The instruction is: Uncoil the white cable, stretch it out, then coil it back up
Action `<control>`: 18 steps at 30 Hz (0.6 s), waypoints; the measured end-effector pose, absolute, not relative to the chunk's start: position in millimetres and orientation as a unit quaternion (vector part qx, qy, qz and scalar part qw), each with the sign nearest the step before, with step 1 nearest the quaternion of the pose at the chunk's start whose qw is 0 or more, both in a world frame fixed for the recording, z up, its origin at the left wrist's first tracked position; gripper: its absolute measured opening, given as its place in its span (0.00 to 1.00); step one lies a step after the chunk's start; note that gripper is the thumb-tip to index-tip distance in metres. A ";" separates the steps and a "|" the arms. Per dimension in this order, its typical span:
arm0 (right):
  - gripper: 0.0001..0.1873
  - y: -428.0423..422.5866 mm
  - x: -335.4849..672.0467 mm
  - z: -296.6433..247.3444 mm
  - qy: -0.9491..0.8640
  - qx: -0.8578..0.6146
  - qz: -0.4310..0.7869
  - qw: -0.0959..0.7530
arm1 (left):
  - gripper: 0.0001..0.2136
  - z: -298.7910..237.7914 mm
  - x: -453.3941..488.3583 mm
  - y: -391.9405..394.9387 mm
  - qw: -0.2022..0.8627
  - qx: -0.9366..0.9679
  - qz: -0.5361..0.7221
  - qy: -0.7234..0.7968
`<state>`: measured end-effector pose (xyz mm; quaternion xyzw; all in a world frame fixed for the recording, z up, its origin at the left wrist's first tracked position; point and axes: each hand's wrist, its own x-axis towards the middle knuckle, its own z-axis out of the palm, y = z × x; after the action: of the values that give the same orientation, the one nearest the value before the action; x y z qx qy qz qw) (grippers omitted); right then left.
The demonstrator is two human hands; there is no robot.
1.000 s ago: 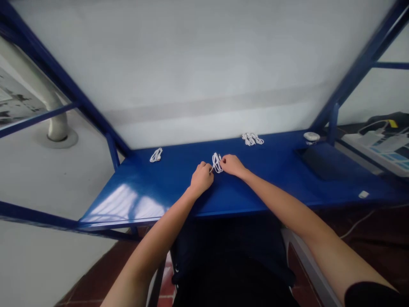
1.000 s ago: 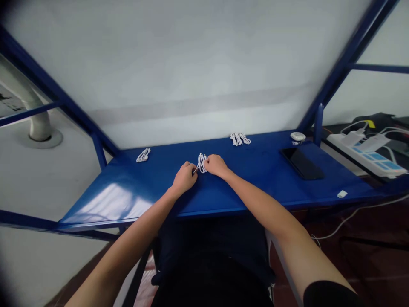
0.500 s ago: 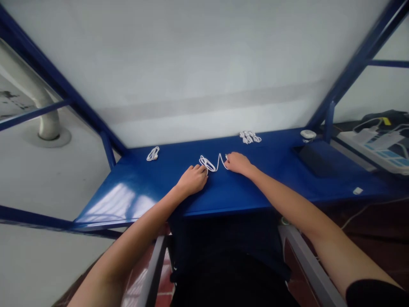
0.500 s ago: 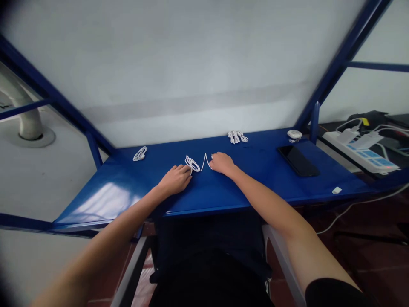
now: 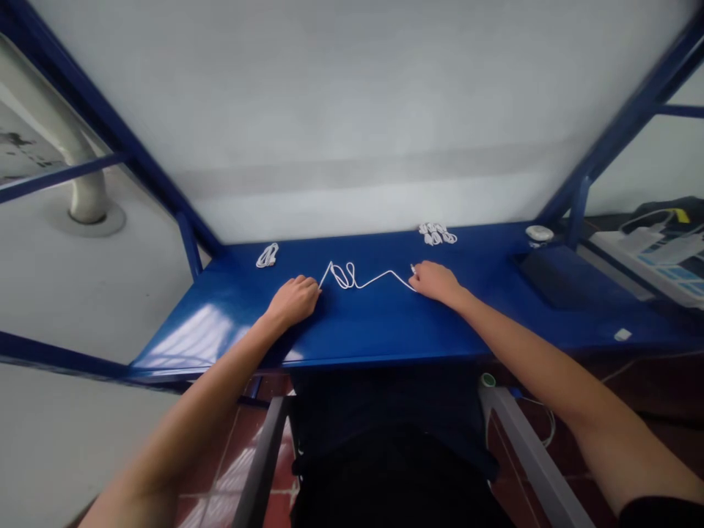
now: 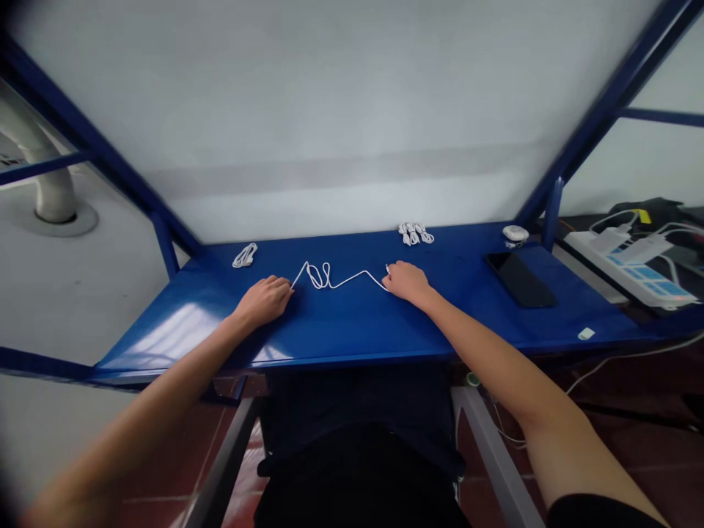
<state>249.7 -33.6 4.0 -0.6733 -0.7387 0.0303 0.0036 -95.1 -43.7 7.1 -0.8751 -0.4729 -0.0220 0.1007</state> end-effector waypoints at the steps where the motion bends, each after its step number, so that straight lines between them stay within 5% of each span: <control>1: 0.16 -34.6 251.7 3.8 -0.735 -0.677 0.030 0.003 | 0.17 6.8 -101.6 -42.0 0.098 -0.870 -0.017 -0.483; 18: 0.16 -72.5 355.4 -0.2 -0.654 -0.756 0.011 -0.002 | 0.21 -4.1 -214.1 -68.8 -0.055 -0.767 -0.121 -0.628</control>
<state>355.4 -72.5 -0.2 -0.7561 -0.6544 0.0114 -0.0025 -214.1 -68.8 -4.1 -0.7667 -0.6280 -0.1211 -0.0554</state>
